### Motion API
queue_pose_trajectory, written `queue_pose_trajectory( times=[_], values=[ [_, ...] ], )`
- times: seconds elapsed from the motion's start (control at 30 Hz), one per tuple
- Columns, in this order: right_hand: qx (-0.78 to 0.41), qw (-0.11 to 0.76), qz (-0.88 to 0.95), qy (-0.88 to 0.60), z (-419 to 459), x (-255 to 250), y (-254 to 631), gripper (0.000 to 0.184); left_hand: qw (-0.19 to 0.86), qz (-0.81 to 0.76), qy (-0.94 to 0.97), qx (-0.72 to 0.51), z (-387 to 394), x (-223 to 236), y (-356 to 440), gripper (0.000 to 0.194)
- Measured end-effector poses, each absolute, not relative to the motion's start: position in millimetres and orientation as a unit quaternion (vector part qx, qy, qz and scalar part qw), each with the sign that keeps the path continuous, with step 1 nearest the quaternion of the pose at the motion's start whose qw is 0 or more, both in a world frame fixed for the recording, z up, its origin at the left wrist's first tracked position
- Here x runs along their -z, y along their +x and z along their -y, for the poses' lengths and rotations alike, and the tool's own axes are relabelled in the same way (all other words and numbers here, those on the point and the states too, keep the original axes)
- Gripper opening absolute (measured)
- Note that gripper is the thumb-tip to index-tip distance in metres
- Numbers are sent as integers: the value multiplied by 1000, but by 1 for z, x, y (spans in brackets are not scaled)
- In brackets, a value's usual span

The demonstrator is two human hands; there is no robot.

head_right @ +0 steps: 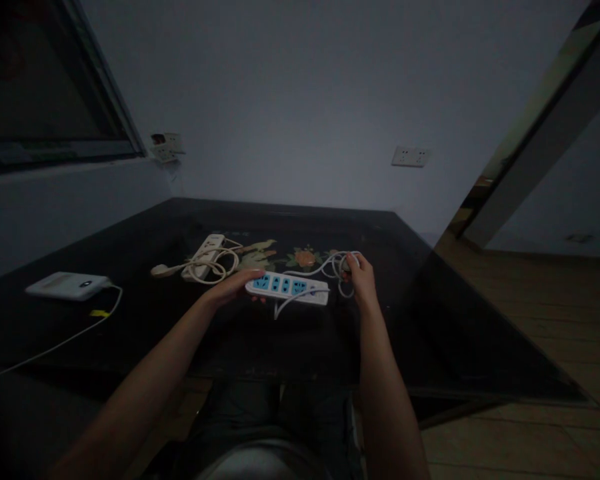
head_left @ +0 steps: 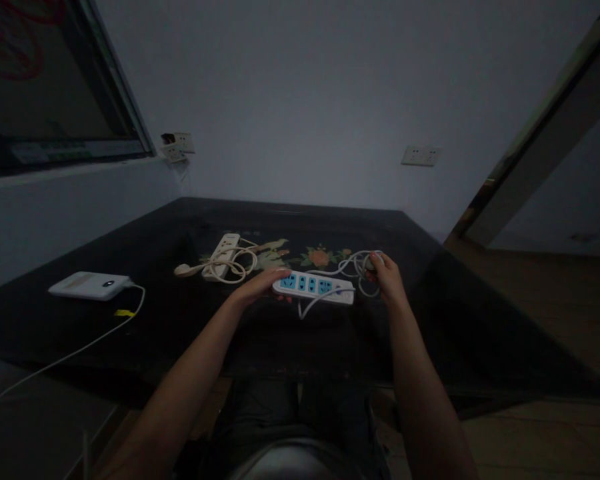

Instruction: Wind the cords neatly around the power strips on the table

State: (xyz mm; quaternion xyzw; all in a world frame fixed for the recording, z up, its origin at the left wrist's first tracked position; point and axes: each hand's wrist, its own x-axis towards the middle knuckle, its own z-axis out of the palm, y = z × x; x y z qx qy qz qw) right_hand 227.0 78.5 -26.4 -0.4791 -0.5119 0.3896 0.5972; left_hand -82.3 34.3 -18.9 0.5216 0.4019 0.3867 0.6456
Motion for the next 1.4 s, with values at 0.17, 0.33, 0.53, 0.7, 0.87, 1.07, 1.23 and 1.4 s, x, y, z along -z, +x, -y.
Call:
queue_pose_trajectory(
  times=[0.17,0.33,0.53,0.7,0.87,1.07,1.23,1.4],
  values=[
    [-405,559,541,-482,-77,27,223,33,678,-370,512,-376,-29,14,-83,26],
    [-444,513,579,-453,-67,21,214,28,663,-347,407,-524,-40,14,-85,32],
    [-474,501,589,-422,-63,15,213,35,623,-338,372,-600,-46,20,-77,29],
    [-487,495,592,-409,-63,14,212,37,626,-346,370,-593,-47,29,-72,33],
    [-492,477,606,-404,-60,14,208,37,640,-361,358,-576,-48,31,-71,36],
    [-495,449,621,-410,-60,16,209,35,647,-370,371,-554,-43,26,-69,38],
    [-501,430,634,-403,-62,18,211,33,644,-369,378,-554,-41,24,-68,37],
    [-530,385,643,-398,-59,21,210,40,640,-368,375,-561,-39,21,-69,36]
  ],
)
